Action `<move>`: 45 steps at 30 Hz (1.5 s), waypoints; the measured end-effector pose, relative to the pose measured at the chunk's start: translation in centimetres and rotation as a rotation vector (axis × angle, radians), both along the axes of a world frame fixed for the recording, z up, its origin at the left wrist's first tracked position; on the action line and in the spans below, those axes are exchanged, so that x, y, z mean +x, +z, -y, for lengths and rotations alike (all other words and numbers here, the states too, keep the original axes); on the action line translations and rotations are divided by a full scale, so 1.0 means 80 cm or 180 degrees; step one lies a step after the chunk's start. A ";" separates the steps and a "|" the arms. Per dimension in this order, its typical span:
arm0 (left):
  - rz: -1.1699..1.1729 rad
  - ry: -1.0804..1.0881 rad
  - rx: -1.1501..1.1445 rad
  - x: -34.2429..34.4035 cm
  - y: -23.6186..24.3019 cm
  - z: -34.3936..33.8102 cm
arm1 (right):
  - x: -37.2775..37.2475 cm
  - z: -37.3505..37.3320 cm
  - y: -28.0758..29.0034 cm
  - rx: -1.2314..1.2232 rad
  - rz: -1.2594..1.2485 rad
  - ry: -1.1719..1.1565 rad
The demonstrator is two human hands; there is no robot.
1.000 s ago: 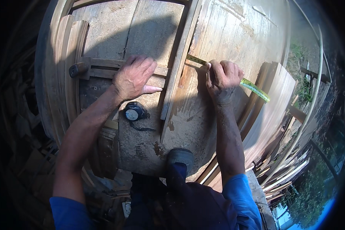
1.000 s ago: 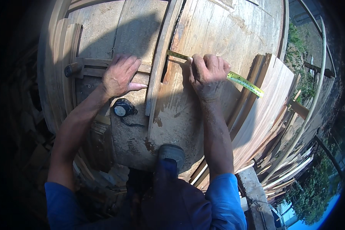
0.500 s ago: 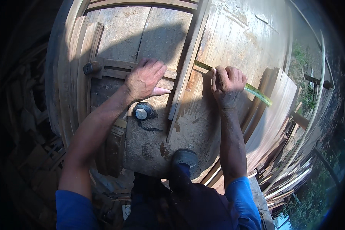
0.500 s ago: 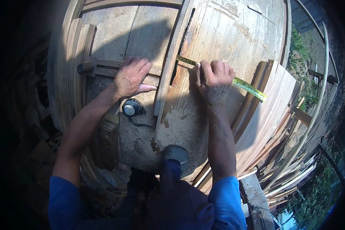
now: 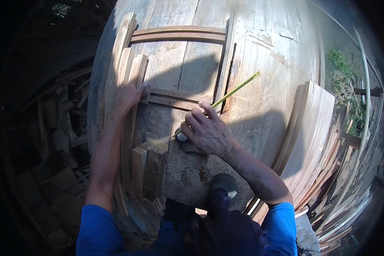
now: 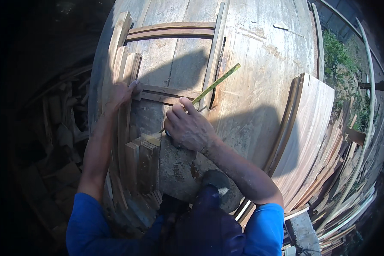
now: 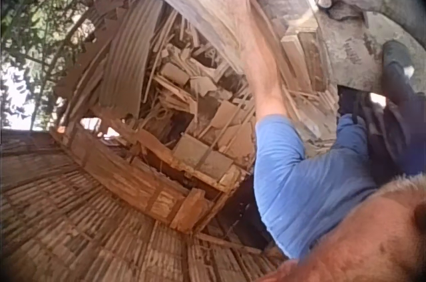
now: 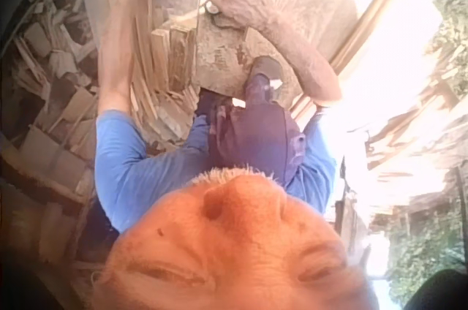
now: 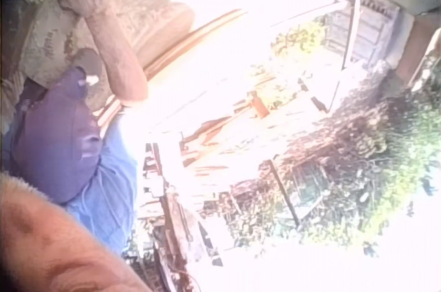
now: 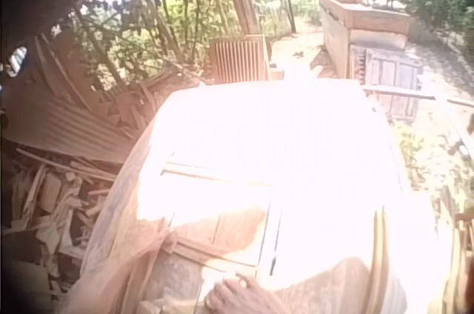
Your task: The person measures a wooden piece with a tape measure, then uses a hammer to drive a nail into a smaller wooden component, and finally joins two wooden pieces together by hand.
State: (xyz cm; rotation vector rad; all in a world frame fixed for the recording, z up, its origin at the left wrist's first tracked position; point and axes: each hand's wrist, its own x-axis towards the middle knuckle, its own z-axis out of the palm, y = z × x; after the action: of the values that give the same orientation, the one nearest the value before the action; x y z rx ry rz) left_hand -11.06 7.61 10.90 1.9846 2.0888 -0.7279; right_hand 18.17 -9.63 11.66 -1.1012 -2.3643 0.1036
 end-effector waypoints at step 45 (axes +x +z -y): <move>0.0002 -0.2110 0.0678 0.025 -0.021 0.023 | -0.083 0.195 -0.090 -0.1721 -0.1541 -0.2373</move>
State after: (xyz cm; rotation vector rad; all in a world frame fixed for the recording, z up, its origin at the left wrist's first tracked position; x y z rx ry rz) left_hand -9.03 5.79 9.26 2.8332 1.5373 -0.6038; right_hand 11.54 -25.26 4.42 -1.8844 -1.4138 0.6763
